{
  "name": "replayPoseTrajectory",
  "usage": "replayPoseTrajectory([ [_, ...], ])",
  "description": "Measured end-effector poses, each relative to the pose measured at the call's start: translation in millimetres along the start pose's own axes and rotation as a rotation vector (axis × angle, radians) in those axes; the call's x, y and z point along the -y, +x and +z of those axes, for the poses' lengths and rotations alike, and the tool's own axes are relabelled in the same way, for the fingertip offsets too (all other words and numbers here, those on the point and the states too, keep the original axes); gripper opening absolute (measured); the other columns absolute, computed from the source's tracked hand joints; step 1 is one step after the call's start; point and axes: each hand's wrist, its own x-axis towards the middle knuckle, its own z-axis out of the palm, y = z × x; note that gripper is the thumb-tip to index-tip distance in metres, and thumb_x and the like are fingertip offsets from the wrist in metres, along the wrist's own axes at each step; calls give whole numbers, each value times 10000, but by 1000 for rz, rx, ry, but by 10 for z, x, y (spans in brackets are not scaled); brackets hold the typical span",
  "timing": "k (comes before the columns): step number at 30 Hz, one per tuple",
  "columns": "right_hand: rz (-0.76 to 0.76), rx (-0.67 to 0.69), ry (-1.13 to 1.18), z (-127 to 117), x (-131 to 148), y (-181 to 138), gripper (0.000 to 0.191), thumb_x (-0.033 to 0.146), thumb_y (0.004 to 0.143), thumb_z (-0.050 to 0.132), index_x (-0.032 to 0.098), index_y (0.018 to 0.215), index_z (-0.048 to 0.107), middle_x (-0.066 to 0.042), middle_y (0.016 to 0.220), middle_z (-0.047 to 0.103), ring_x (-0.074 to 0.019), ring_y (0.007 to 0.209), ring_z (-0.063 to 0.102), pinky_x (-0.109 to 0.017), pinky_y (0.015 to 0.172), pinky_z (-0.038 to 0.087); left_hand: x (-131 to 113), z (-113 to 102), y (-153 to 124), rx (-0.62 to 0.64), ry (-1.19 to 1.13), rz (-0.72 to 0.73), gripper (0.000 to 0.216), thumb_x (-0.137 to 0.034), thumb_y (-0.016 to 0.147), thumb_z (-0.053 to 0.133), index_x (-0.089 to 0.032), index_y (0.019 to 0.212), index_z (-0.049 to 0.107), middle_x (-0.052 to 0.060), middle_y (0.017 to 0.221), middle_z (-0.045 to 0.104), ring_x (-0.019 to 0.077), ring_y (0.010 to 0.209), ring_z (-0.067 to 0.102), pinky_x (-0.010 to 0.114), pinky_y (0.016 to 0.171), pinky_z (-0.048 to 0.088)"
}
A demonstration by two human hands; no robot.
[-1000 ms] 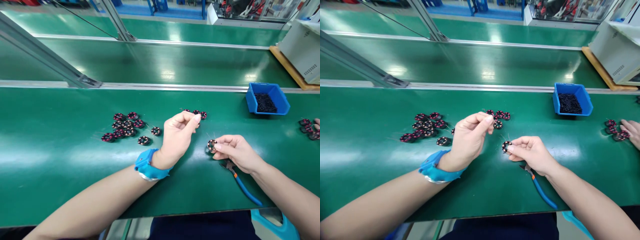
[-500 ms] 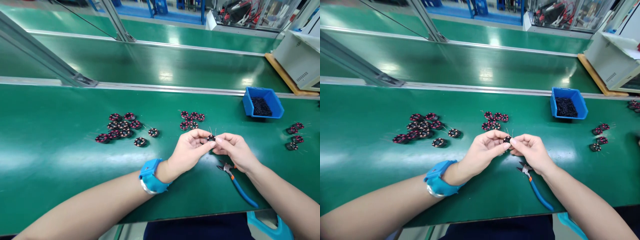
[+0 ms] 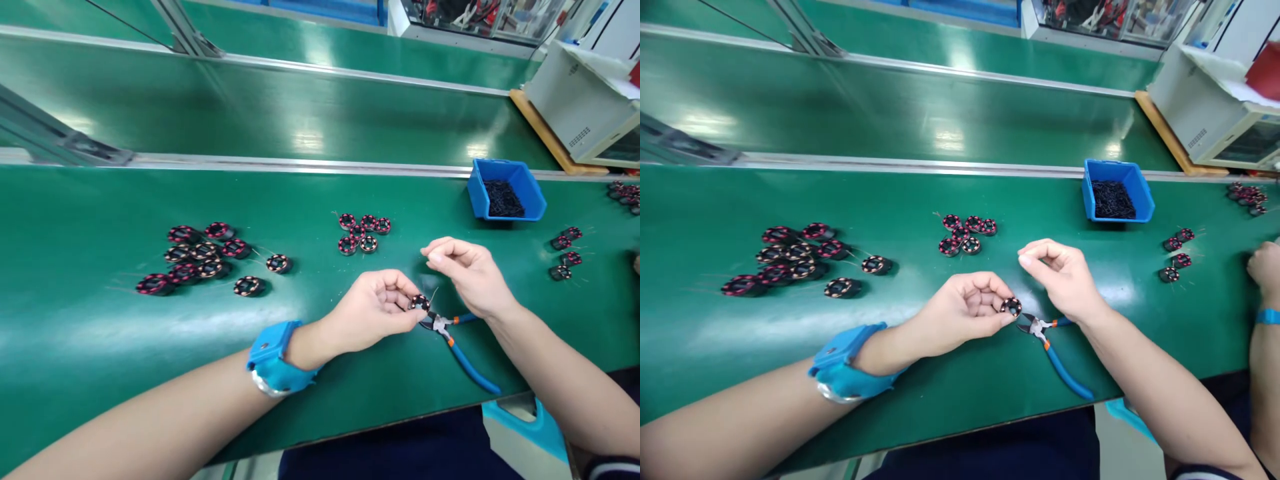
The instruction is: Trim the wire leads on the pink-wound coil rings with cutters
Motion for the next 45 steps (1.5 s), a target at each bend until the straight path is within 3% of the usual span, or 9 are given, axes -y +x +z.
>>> replayPoseTrajectory([
  [4, -97, 219, -429, -303, 189, -165, 241, 405, 789, 695, 214, 934, 669, -75, 999, 657, -230, 961, 612, -386, 872, 487, -30, -82, -18, 20, -28, 33, 338, -196, 611, 828, -120, 839, 591, -19, 630, 624, 71, 551, 597, 184, 545, 488],
  [9, -71, 291, -1051, -555, 126, -880, 1058, 513, 609, 799, 273, 1487, 260, -137, 1532, 279, -393, 1353, 335, -546, 1024, 393, -54, -262, -110, 68, -9, 18, 336, -229, 658, 807, -116, 908, 612, -15, 658, 617, 87, 592, 608, 224, 577, 542],
  [13, -56, 319, -1212, -644, -37, -1241, 920, 513, 787, 659, 297, 1514, 138, -123, 1554, 248, -372, 1406, 251, -629, 1088, 260, -69, -342, -161, 77, 4, 15, 313, -208, 671, 786, -118, 915, 612, -13, 684, 612, 91, 615, 608, 225, 579, 542],
  [23, -101, 285, -576, 204, 198, -283, 182, 373, 820, 659, 204, 885, 670, -66, 922, 654, -211, 865, 620, -355, 797, 488, -50, -306, -188, 49, 34, 79, 350, -139, 633, 793, -143, 848, 517, -5, 755, 612, 61, 628, 590, 164, 565, 496],
  [27, 33, 227, -299, 282, 102, -104, 276, 421, 833, 618, 189, 684, 619, -15, 688, 617, -154, 656, 558, -292, 626, 438, -38, -312, -192, 35, 25, 87, 363, -131, 634, 790, -149, 867, 512, -2, 753, 615, 62, 619, 586, 167, 556, 497],
  [30, 85, 38, -150, 253, 54, -100, 294, 469, 783, 671, 192, 697, 619, -9, 667, 605, -153, 652, 543, -288, 626, 436, -49, -295, -179, 41, 18, 59, 400, -112, 614, 790, -147, 903, 515, 13, 793, 629, 73, 643, 596, 182, 569, 509],
  [35, 2, 256, -195, 311, 66, -97, 236, 405, 768, 711, 193, 686, 646, -31, 779, 619, -170, 749, 575, -320, 725, 458, -95, -278, -161, 34, 20, 54, 348, -94, 619, 776, -143, 838, 509, -30, 721, 587, 43, 599, 551, 147, 542, 470],
  [41, -45, 12, -152, 58, 96, -85, 189, 351, 799, 688, 202, 697, 632, -21, 770, 618, -159, 734, 554, -303, 694, 439, -86, -297, -153, 12, 15, 37, 388, -107, 615, 787, -145, 887, 513, 3, 775, 622, 80, 656, 605, 187, 585, 501],
  [45, -3, 162, -264, 100, 109, -138, 145, 324, 768, 725, 202, 828, 676, -44, 885, 647, -184, 829, 591, -330, 776, 451, -83, -294, -147, 24, 14, 44, 383, -117, 618, 788, -134, 887, 515, -8, 762, 605, 58, 632, 577, 177, 586, 492],
])
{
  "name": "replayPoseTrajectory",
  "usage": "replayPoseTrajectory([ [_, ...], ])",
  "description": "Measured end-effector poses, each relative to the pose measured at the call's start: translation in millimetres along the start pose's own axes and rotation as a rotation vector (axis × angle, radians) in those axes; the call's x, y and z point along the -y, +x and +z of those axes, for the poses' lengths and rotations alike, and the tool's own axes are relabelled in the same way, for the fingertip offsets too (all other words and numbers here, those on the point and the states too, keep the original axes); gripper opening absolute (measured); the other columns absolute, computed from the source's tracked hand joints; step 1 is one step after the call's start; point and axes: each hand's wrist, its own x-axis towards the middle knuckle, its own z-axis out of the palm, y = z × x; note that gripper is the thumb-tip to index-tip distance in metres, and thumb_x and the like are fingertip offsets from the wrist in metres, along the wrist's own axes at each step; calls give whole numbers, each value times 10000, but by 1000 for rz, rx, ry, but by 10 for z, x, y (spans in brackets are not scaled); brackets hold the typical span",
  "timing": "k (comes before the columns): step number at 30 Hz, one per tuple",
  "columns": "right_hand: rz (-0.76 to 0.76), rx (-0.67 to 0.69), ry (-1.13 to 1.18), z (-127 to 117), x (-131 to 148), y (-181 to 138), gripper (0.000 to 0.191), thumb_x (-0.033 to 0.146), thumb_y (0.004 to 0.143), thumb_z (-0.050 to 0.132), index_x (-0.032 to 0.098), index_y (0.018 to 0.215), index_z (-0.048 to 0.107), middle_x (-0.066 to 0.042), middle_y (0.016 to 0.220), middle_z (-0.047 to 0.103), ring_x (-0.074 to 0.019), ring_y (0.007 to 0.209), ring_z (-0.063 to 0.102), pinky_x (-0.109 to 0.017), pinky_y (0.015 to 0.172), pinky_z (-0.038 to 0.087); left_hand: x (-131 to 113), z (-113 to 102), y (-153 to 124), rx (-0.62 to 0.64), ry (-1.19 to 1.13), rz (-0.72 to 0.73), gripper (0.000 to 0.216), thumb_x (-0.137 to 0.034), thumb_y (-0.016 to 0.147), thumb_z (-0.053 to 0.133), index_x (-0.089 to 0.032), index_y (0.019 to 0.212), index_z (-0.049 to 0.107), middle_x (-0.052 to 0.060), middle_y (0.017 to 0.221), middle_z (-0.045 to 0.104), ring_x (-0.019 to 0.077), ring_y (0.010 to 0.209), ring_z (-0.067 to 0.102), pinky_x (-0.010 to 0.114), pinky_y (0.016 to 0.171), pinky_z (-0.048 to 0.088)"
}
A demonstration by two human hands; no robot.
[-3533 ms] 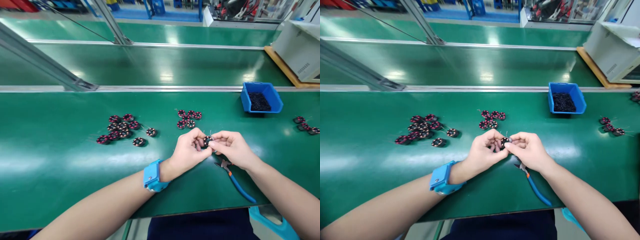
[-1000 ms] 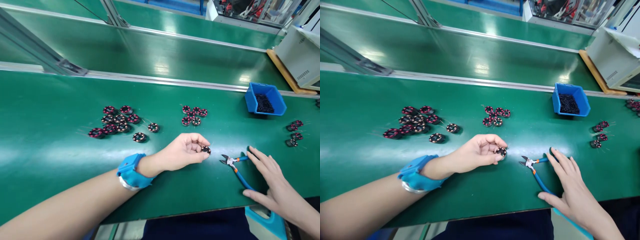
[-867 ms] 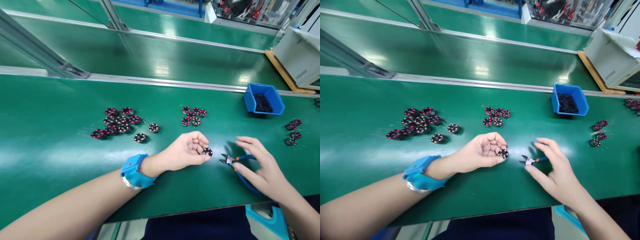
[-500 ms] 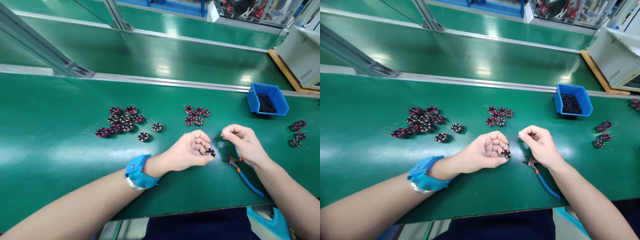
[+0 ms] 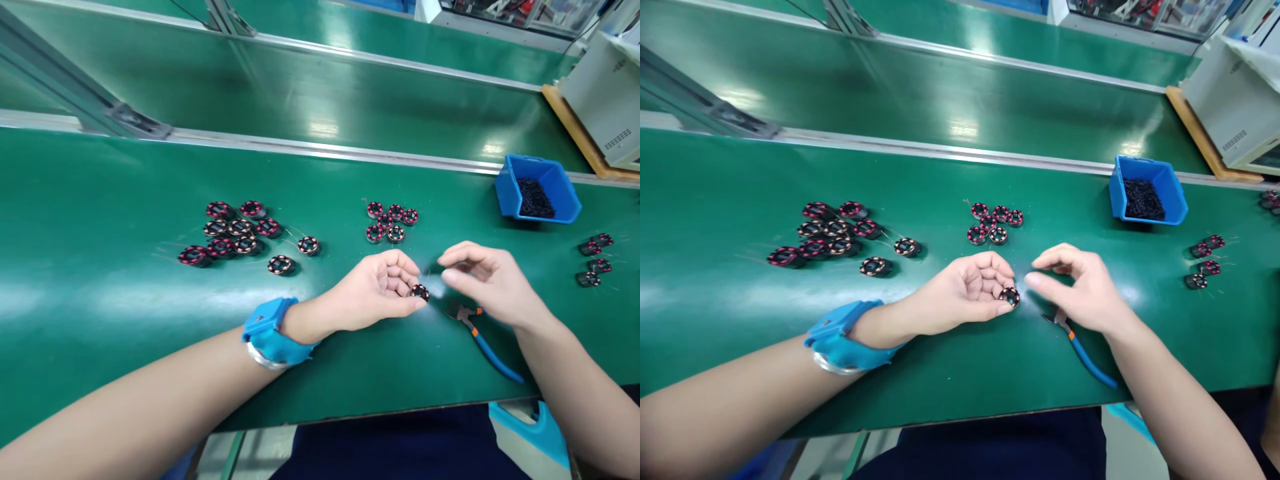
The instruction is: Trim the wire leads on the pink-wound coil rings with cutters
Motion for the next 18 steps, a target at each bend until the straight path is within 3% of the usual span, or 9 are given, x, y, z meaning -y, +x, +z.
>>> replayPoseTrajectory([
  [3, -37, 84, -33, 132, 7, 18, 135, 315, 776, 707, 187, 794, 669, -35, 827, 648, -172, 781, 593, -327, 755, 455, -11, 6, -4, 9, 18, 10, 362, -132, 632, 786, -132, 860, 505, -32, 722, 572, 40, 612, 544, 162, 580, 474],
  [8, 6, -84, 75, 74, -11, 45, 254, 394, 790, 675, 179, 673, 607, -9, 676, 598, -135, 637, 526, -271, 596, 429, -16, 17, -14, -9, 41, 12, 385, -156, 626, 787, -136, 876, 495, -17, 756, 581, 75, 674, 586, 197, 617, 498],
  [11, 116, 30, 59, 49, 5, 14, 257, 424, 778, 687, 173, 743, 647, -8, 675, 607, -121, 571, 506, -258, 529, 412, -5, 19, -6, -11, 32, 18, 388, -165, 620, 787, -133, 876, 497, -7, 779, 589, 80, 681, 592, 209, 630, 502],
  [14, 119, 108, 45, 85, 7, 12, 269, 423, 785, 681, 164, 724, 648, -15, 683, 618, -119, 573, 516, -255, 532, 414, 5, 18, 3, -12, 22, 20, 392, -165, 621, 787, -130, 890, 503, -6, 785, 593, 83, 695, 598, 216, 649, 504],
  [18, 10, -106, 65, 1, -33, 55, 253, 388, 789, 690, 170, 683, 615, -16, 674, 615, -132, 622, 535, -264, 578, 436, 9, 17, 5, -24, 20, -13, 432, -157, 608, 795, -125, 939, 518, -4, 806, 601, 85, 703, 606, 215, 648, 500],
])
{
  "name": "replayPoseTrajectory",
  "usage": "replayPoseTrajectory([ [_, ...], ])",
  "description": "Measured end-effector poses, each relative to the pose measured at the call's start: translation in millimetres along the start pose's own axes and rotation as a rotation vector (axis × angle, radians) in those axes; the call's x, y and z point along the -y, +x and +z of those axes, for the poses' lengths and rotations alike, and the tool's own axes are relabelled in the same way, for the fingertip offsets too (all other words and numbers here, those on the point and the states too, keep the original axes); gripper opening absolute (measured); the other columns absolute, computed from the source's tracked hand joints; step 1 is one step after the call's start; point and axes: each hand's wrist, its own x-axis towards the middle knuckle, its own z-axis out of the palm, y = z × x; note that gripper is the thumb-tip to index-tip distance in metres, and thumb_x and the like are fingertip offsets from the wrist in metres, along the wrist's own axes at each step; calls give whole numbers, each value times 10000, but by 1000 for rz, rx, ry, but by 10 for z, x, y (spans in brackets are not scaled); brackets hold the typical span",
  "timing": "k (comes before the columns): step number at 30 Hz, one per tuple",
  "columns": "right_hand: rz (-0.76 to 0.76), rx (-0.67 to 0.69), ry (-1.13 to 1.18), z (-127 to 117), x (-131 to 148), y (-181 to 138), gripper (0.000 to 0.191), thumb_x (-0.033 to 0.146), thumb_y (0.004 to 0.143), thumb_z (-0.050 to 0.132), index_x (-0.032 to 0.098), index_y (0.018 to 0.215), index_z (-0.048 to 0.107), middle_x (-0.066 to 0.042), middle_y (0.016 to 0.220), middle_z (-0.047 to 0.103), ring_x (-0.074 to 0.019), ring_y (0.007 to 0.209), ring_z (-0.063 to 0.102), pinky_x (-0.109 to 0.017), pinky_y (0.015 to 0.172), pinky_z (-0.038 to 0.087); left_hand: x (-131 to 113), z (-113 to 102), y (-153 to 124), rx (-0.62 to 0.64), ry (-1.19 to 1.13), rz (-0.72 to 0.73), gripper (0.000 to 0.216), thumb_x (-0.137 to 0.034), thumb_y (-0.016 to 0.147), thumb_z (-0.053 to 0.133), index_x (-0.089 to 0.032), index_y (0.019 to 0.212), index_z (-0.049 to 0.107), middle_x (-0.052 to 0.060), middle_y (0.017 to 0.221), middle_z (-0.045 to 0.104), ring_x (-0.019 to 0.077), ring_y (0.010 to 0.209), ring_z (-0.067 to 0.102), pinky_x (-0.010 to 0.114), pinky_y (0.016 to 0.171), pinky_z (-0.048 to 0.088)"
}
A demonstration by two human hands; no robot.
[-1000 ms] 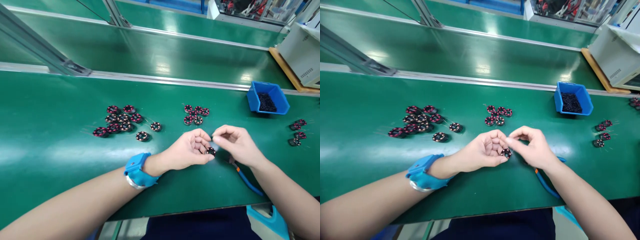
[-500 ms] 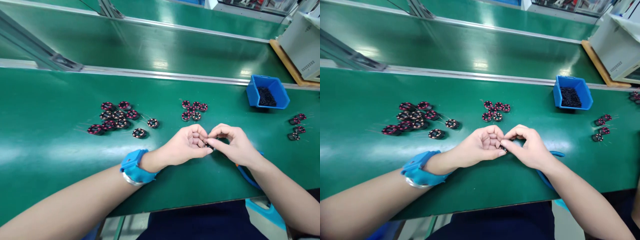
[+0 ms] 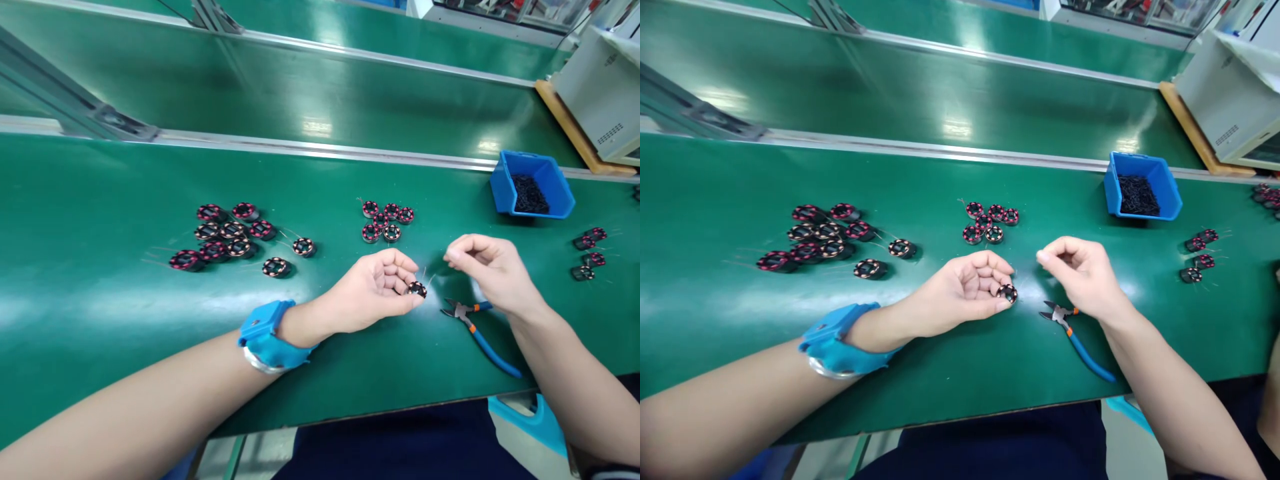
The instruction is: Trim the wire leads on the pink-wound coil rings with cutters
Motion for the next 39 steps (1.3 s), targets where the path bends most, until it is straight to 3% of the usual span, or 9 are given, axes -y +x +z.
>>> replayPoseTrajectory([
  [5, -129, 144, -313, -284, 99, -86, 189, 368, 804, 693, 187, 840, 651, -58, 900, 656, -185, 829, 611, -319, 747, 497, 11, -7, 3, -6, -44, -1, 409, -171, 613, 798, -109, 936, 555, -12, 746, 614, 79, 671, 604, 214, 650, 494],
  [9, -185, 257, -759, -505, 112, -446, 723, 480, 657, 801, 226, 1278, 531, -116, 1364, 495, -304, 1241, 478, -454, 1027, 410, 8, -26, 8, 25, -46, -25, 346, -218, 653, 789, -97, 913, 594, -22, 639, 617, 75, 594, 596, 211, 605, 482],
  [12, -109, 229, -971, -628, -40, -796, 969, 545, 652, 771, 222, 1448, 325, -136, 1513, 316, -363, 1360, 329, -551, 1061, 364, -3, -36, 21, 44, -81, -41, 343, -227, 656, 800, -98, 904, 600, -20, 637, 632, 81, 595, 611, 222, 615, 503],
  [15, -109, 225, -1066, -673, -188, -1049, 846, 481, 777, 674, 209, 1470, 273, -131, 1517, 315, -348, 1367, 325, -550, 1061, 372, -10, -41, 40, 70, -141, -53, 378, -233, 629, 826, -99, 900, 600, -15, 662, 649, 97, 620, 637, 240, 628, 534],
  [18, -192, 173, -1145, -630, -220, -1138, 649, 358, 866, 574, 167, 1438, 333, -140, 1378, 486, -300, 1237, 477, -456, 991, 457, -16, -49, 52, 72, -168, -74, 405, -249, 607, 845, -98, 898, 606, -11, 686, 660, 106, 639, 655, 253, 643, 556],
  [23, -232, 92, -1395, -545, -132, -925, 437, 206, 770, 548, 95, 1191, 578, -137, 1048, 649, -299, 894, 609, -428, 762, 512, -31, -70, 39, 120, -142, -99, 378, -260, 629, 839, -98, 889, 618, -6, 678, 667, 103, 648, 660, 239, 649, 560],
  [27, -139, 174, -1096, -580, 22, -460, 242, 194, 731, 530, 150, 936, 651, -81, 870, 658, -234, 751, 620, -349, 670, 491, -25, -90, 28, 168, -153, -121, 385, -272, 639, 836, -110, 911, 616, -13, 680, 662, 101, 637, 656, 247, 649, 568],
  [31, -119, 341, -843, -549, 224, -34, 197, 225, 820, 523, 201, 943, 675, -44, 854, 672, -180, 710, 610, -295, 664, 469, -20, -112, 24, 189, -133, -150, 393, -297, 646, 831, -115, 927, 624, -6, 704, 662, 105, 629, 659, 257, 640, 580],
  [39, -146, 501, -836, -458, 210, -6, 211, 227, 810, 586, 224, 994, 687, -60, 859, 679, -208, 768, 629, -310, 701, 495, -54, -111, 45, 212, -113, -221, 371, -304, 645, 827, -126, 900, 626, -15, 675, 662, 103, 585, 673, 214, 592, 566],
])
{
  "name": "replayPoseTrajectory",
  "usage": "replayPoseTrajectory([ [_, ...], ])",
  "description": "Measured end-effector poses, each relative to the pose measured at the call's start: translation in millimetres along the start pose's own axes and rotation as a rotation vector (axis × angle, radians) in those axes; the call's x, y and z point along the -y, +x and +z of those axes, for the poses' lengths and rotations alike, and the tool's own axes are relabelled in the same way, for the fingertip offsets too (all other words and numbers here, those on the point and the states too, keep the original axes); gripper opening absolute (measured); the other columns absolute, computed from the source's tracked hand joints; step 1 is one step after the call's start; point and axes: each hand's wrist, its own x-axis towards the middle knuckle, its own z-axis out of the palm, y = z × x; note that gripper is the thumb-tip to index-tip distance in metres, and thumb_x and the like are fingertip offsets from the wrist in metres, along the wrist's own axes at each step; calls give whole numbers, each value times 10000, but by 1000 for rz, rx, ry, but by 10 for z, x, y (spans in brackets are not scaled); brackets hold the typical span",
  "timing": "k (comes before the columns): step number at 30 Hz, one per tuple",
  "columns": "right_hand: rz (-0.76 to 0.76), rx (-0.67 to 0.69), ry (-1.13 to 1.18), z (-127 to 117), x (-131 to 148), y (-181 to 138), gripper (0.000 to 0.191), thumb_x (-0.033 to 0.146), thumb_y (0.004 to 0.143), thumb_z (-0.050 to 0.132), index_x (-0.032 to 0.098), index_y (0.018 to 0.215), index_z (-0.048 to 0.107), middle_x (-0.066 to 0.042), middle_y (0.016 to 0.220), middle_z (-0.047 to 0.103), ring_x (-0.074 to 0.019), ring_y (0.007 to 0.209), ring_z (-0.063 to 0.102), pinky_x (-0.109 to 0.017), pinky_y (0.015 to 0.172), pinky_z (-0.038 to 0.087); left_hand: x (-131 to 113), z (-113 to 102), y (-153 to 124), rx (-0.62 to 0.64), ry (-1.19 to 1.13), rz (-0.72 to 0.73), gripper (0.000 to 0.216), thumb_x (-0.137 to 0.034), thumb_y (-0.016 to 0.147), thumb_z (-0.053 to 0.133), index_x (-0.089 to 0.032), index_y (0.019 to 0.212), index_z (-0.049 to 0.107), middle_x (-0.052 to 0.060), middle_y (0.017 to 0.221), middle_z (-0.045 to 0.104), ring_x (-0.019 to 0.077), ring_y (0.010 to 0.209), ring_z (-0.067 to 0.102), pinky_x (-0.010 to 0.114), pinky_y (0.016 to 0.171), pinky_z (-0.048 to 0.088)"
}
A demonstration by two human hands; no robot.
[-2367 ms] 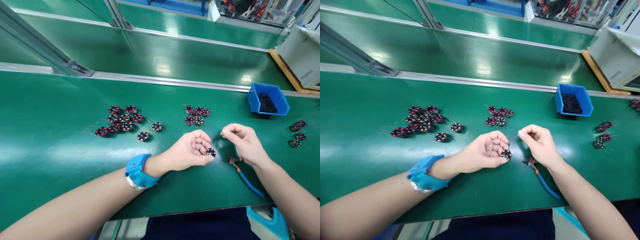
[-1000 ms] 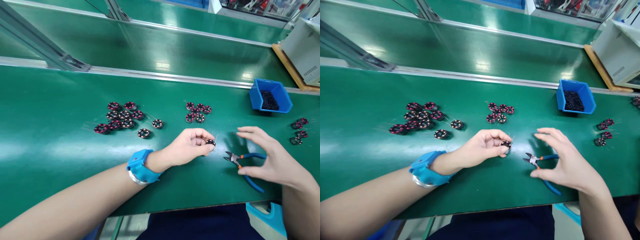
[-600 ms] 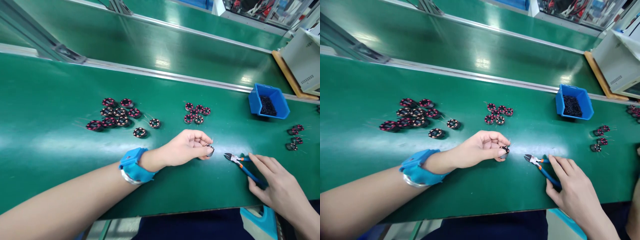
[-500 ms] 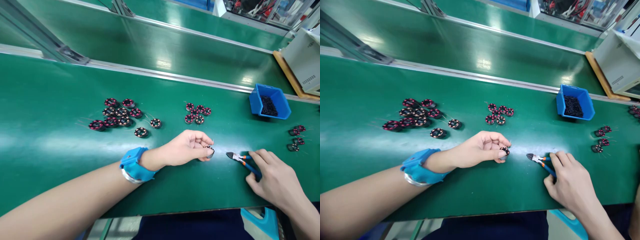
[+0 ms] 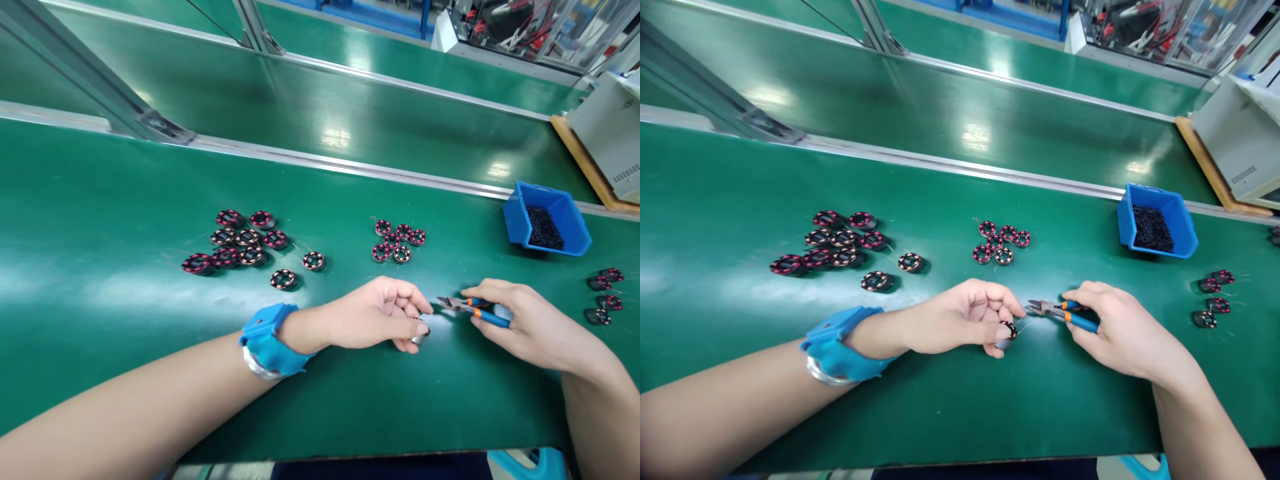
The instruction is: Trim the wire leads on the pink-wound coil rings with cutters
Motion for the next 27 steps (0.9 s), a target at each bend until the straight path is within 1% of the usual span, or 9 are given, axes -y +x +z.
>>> replayPoseTrajectory([
  [4, 7, 12, -36, 27, 17, -12, 161, 230, 810, 591, 223, 940, 686, -63, 839, 664, -211, 764, 619, -322, 706, 497, 17, 6, 13, -11, -14, 0, 394, -320, 623, 835, -129, 896, 624, -27, 676, 655, 93, 578, 666, 194, 567, 556],
  [10, 28, 50, -39, 43, 54, 33, 150, 213, 803, 587, 216, 918, 684, -53, 817, 653, -205, 757, 603, -311, 700, 482, 25, 5, 11, -12, -15, 3, 384, -318, 617, 840, -132, 861, 610, -32, 660, 649, 102, 563, 668, 203, 557, 559],
  [13, 18, 58, -7, 45, 53, 51, 141, 211, 810, 580, 210, 900, 689, -50, 804, 651, -191, 728, 595, -297, 683, 472, 28, 4, 12, -17, -23, 8, 388, -317, 609, 844, -131, 859, 614, -35, 654, 643, 102, 571, 669, 200, 559, 560],
  [17, 19, 80, 39, 31, 46, 78, 170, 211, 814, 577, 208, 929, 703, -43, 800, 657, -176, 697, 591, -277, 660, 456, 13, -2, 13, -5, -22, 10, 354, -296, 634, 830, -131, 869, 622, -30, 666, 663, 97, 564, 671, 196, 566, 563],
  [23, 54, 166, 118, 10, -3, 129, 185, 183, 815, 563, 205, 907, 722, -30, 841, 686, -169, 724, 608, -265, 683, 443, -43, -12, 3, 2, 1, 0, 287, -255, 671, 806, -130, 869, 639, -18, 679, 684, 111, 567, 685, 205, 572, 565],
  [27, 72, 177, 165, -2, -26, 149, 191, 188, 810, 563, 197, 901, 731, -31, 851, 714, -173, 737, 613, -262, 675, 434, -44, -14, 0, -9, 5, -4, 313, -247, 670, 810, -129, 911, 649, -12, 698, 688, 112, 576, 683, 222, 592, 575],
])
